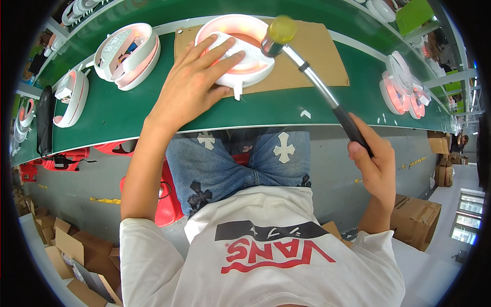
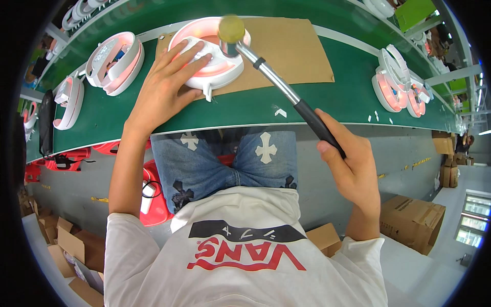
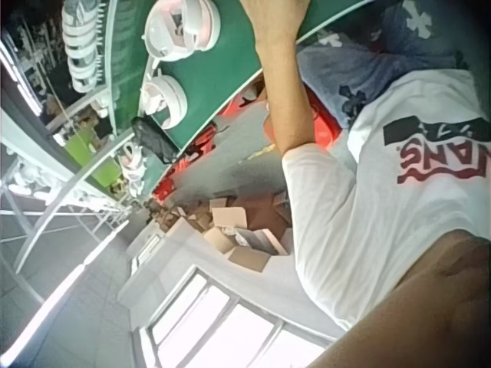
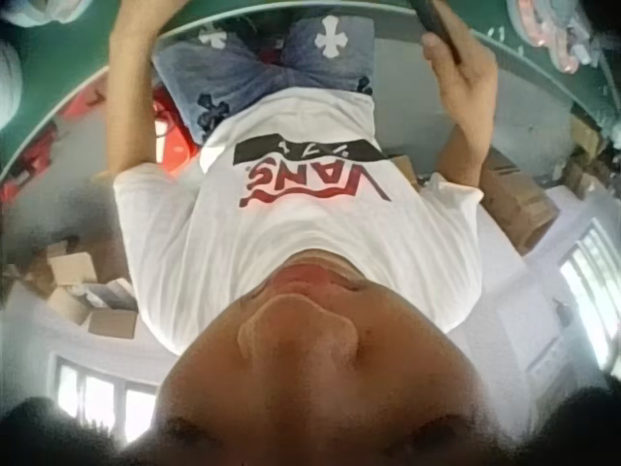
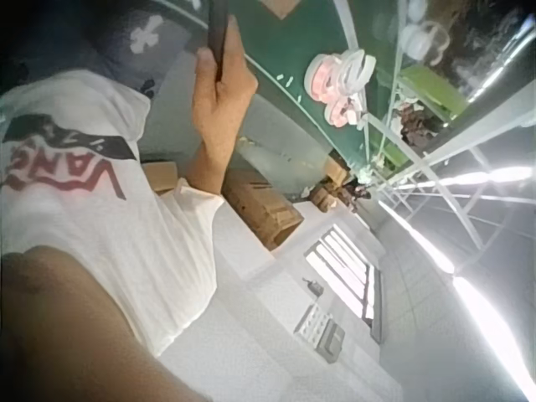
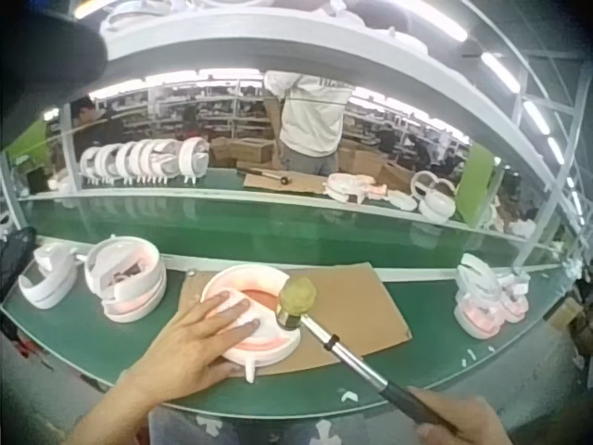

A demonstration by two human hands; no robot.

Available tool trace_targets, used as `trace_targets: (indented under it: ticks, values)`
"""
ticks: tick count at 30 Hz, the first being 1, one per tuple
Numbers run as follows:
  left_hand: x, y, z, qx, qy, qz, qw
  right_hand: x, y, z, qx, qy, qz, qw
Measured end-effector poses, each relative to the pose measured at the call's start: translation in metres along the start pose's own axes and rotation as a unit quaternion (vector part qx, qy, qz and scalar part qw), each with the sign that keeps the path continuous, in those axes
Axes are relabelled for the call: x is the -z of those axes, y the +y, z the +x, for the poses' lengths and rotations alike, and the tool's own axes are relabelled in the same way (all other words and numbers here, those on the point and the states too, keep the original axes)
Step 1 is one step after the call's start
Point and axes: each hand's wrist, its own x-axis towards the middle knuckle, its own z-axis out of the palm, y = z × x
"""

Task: The person assembles digital clock lamps by fitting the internal components and plastic housing pieces together by hand, then tapping the edges with a small mallet.

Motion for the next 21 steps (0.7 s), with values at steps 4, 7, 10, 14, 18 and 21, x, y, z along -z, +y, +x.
trace_targets:
  ticks: [4, 7, 10, 14, 18, 21]
  values:
    - [-0.007, -0.006, -0.004, -0.003, 0.037, 0.008, 0.999, -0.021, -0.002, -0.013, 0.013, 0.024, 0.013, 1.000]
    - [-0.012, -0.006, -0.005, 0.004, 0.048, 0.025, 0.999, -0.026, -0.005, -0.009, 0.009, -0.020, -0.013, 1.000]
    - [-0.019, -0.003, -0.010, 0.046, 0.084, 0.027, 0.995, -0.028, -0.017, -0.009, -0.005, 0.018, 0.013, 1.000]
    - [-0.022, 0.009, -0.011, 0.035, 0.190, -0.008, 0.981, -0.037, -0.002, -0.017, -0.069, 0.017, 0.078, 0.994]
    - [0.016, 0.007, -0.108, 0.159, 0.300, -0.066, 0.938, -0.048, 0.055, -0.010, -0.063, 0.095, 0.177, 0.978]
    - [0.017, -0.029, -0.236, 0.400, 0.405, 0.024, 0.822, -0.058, 0.065, 0.004, -0.055, 0.148, 0.230, 0.960]
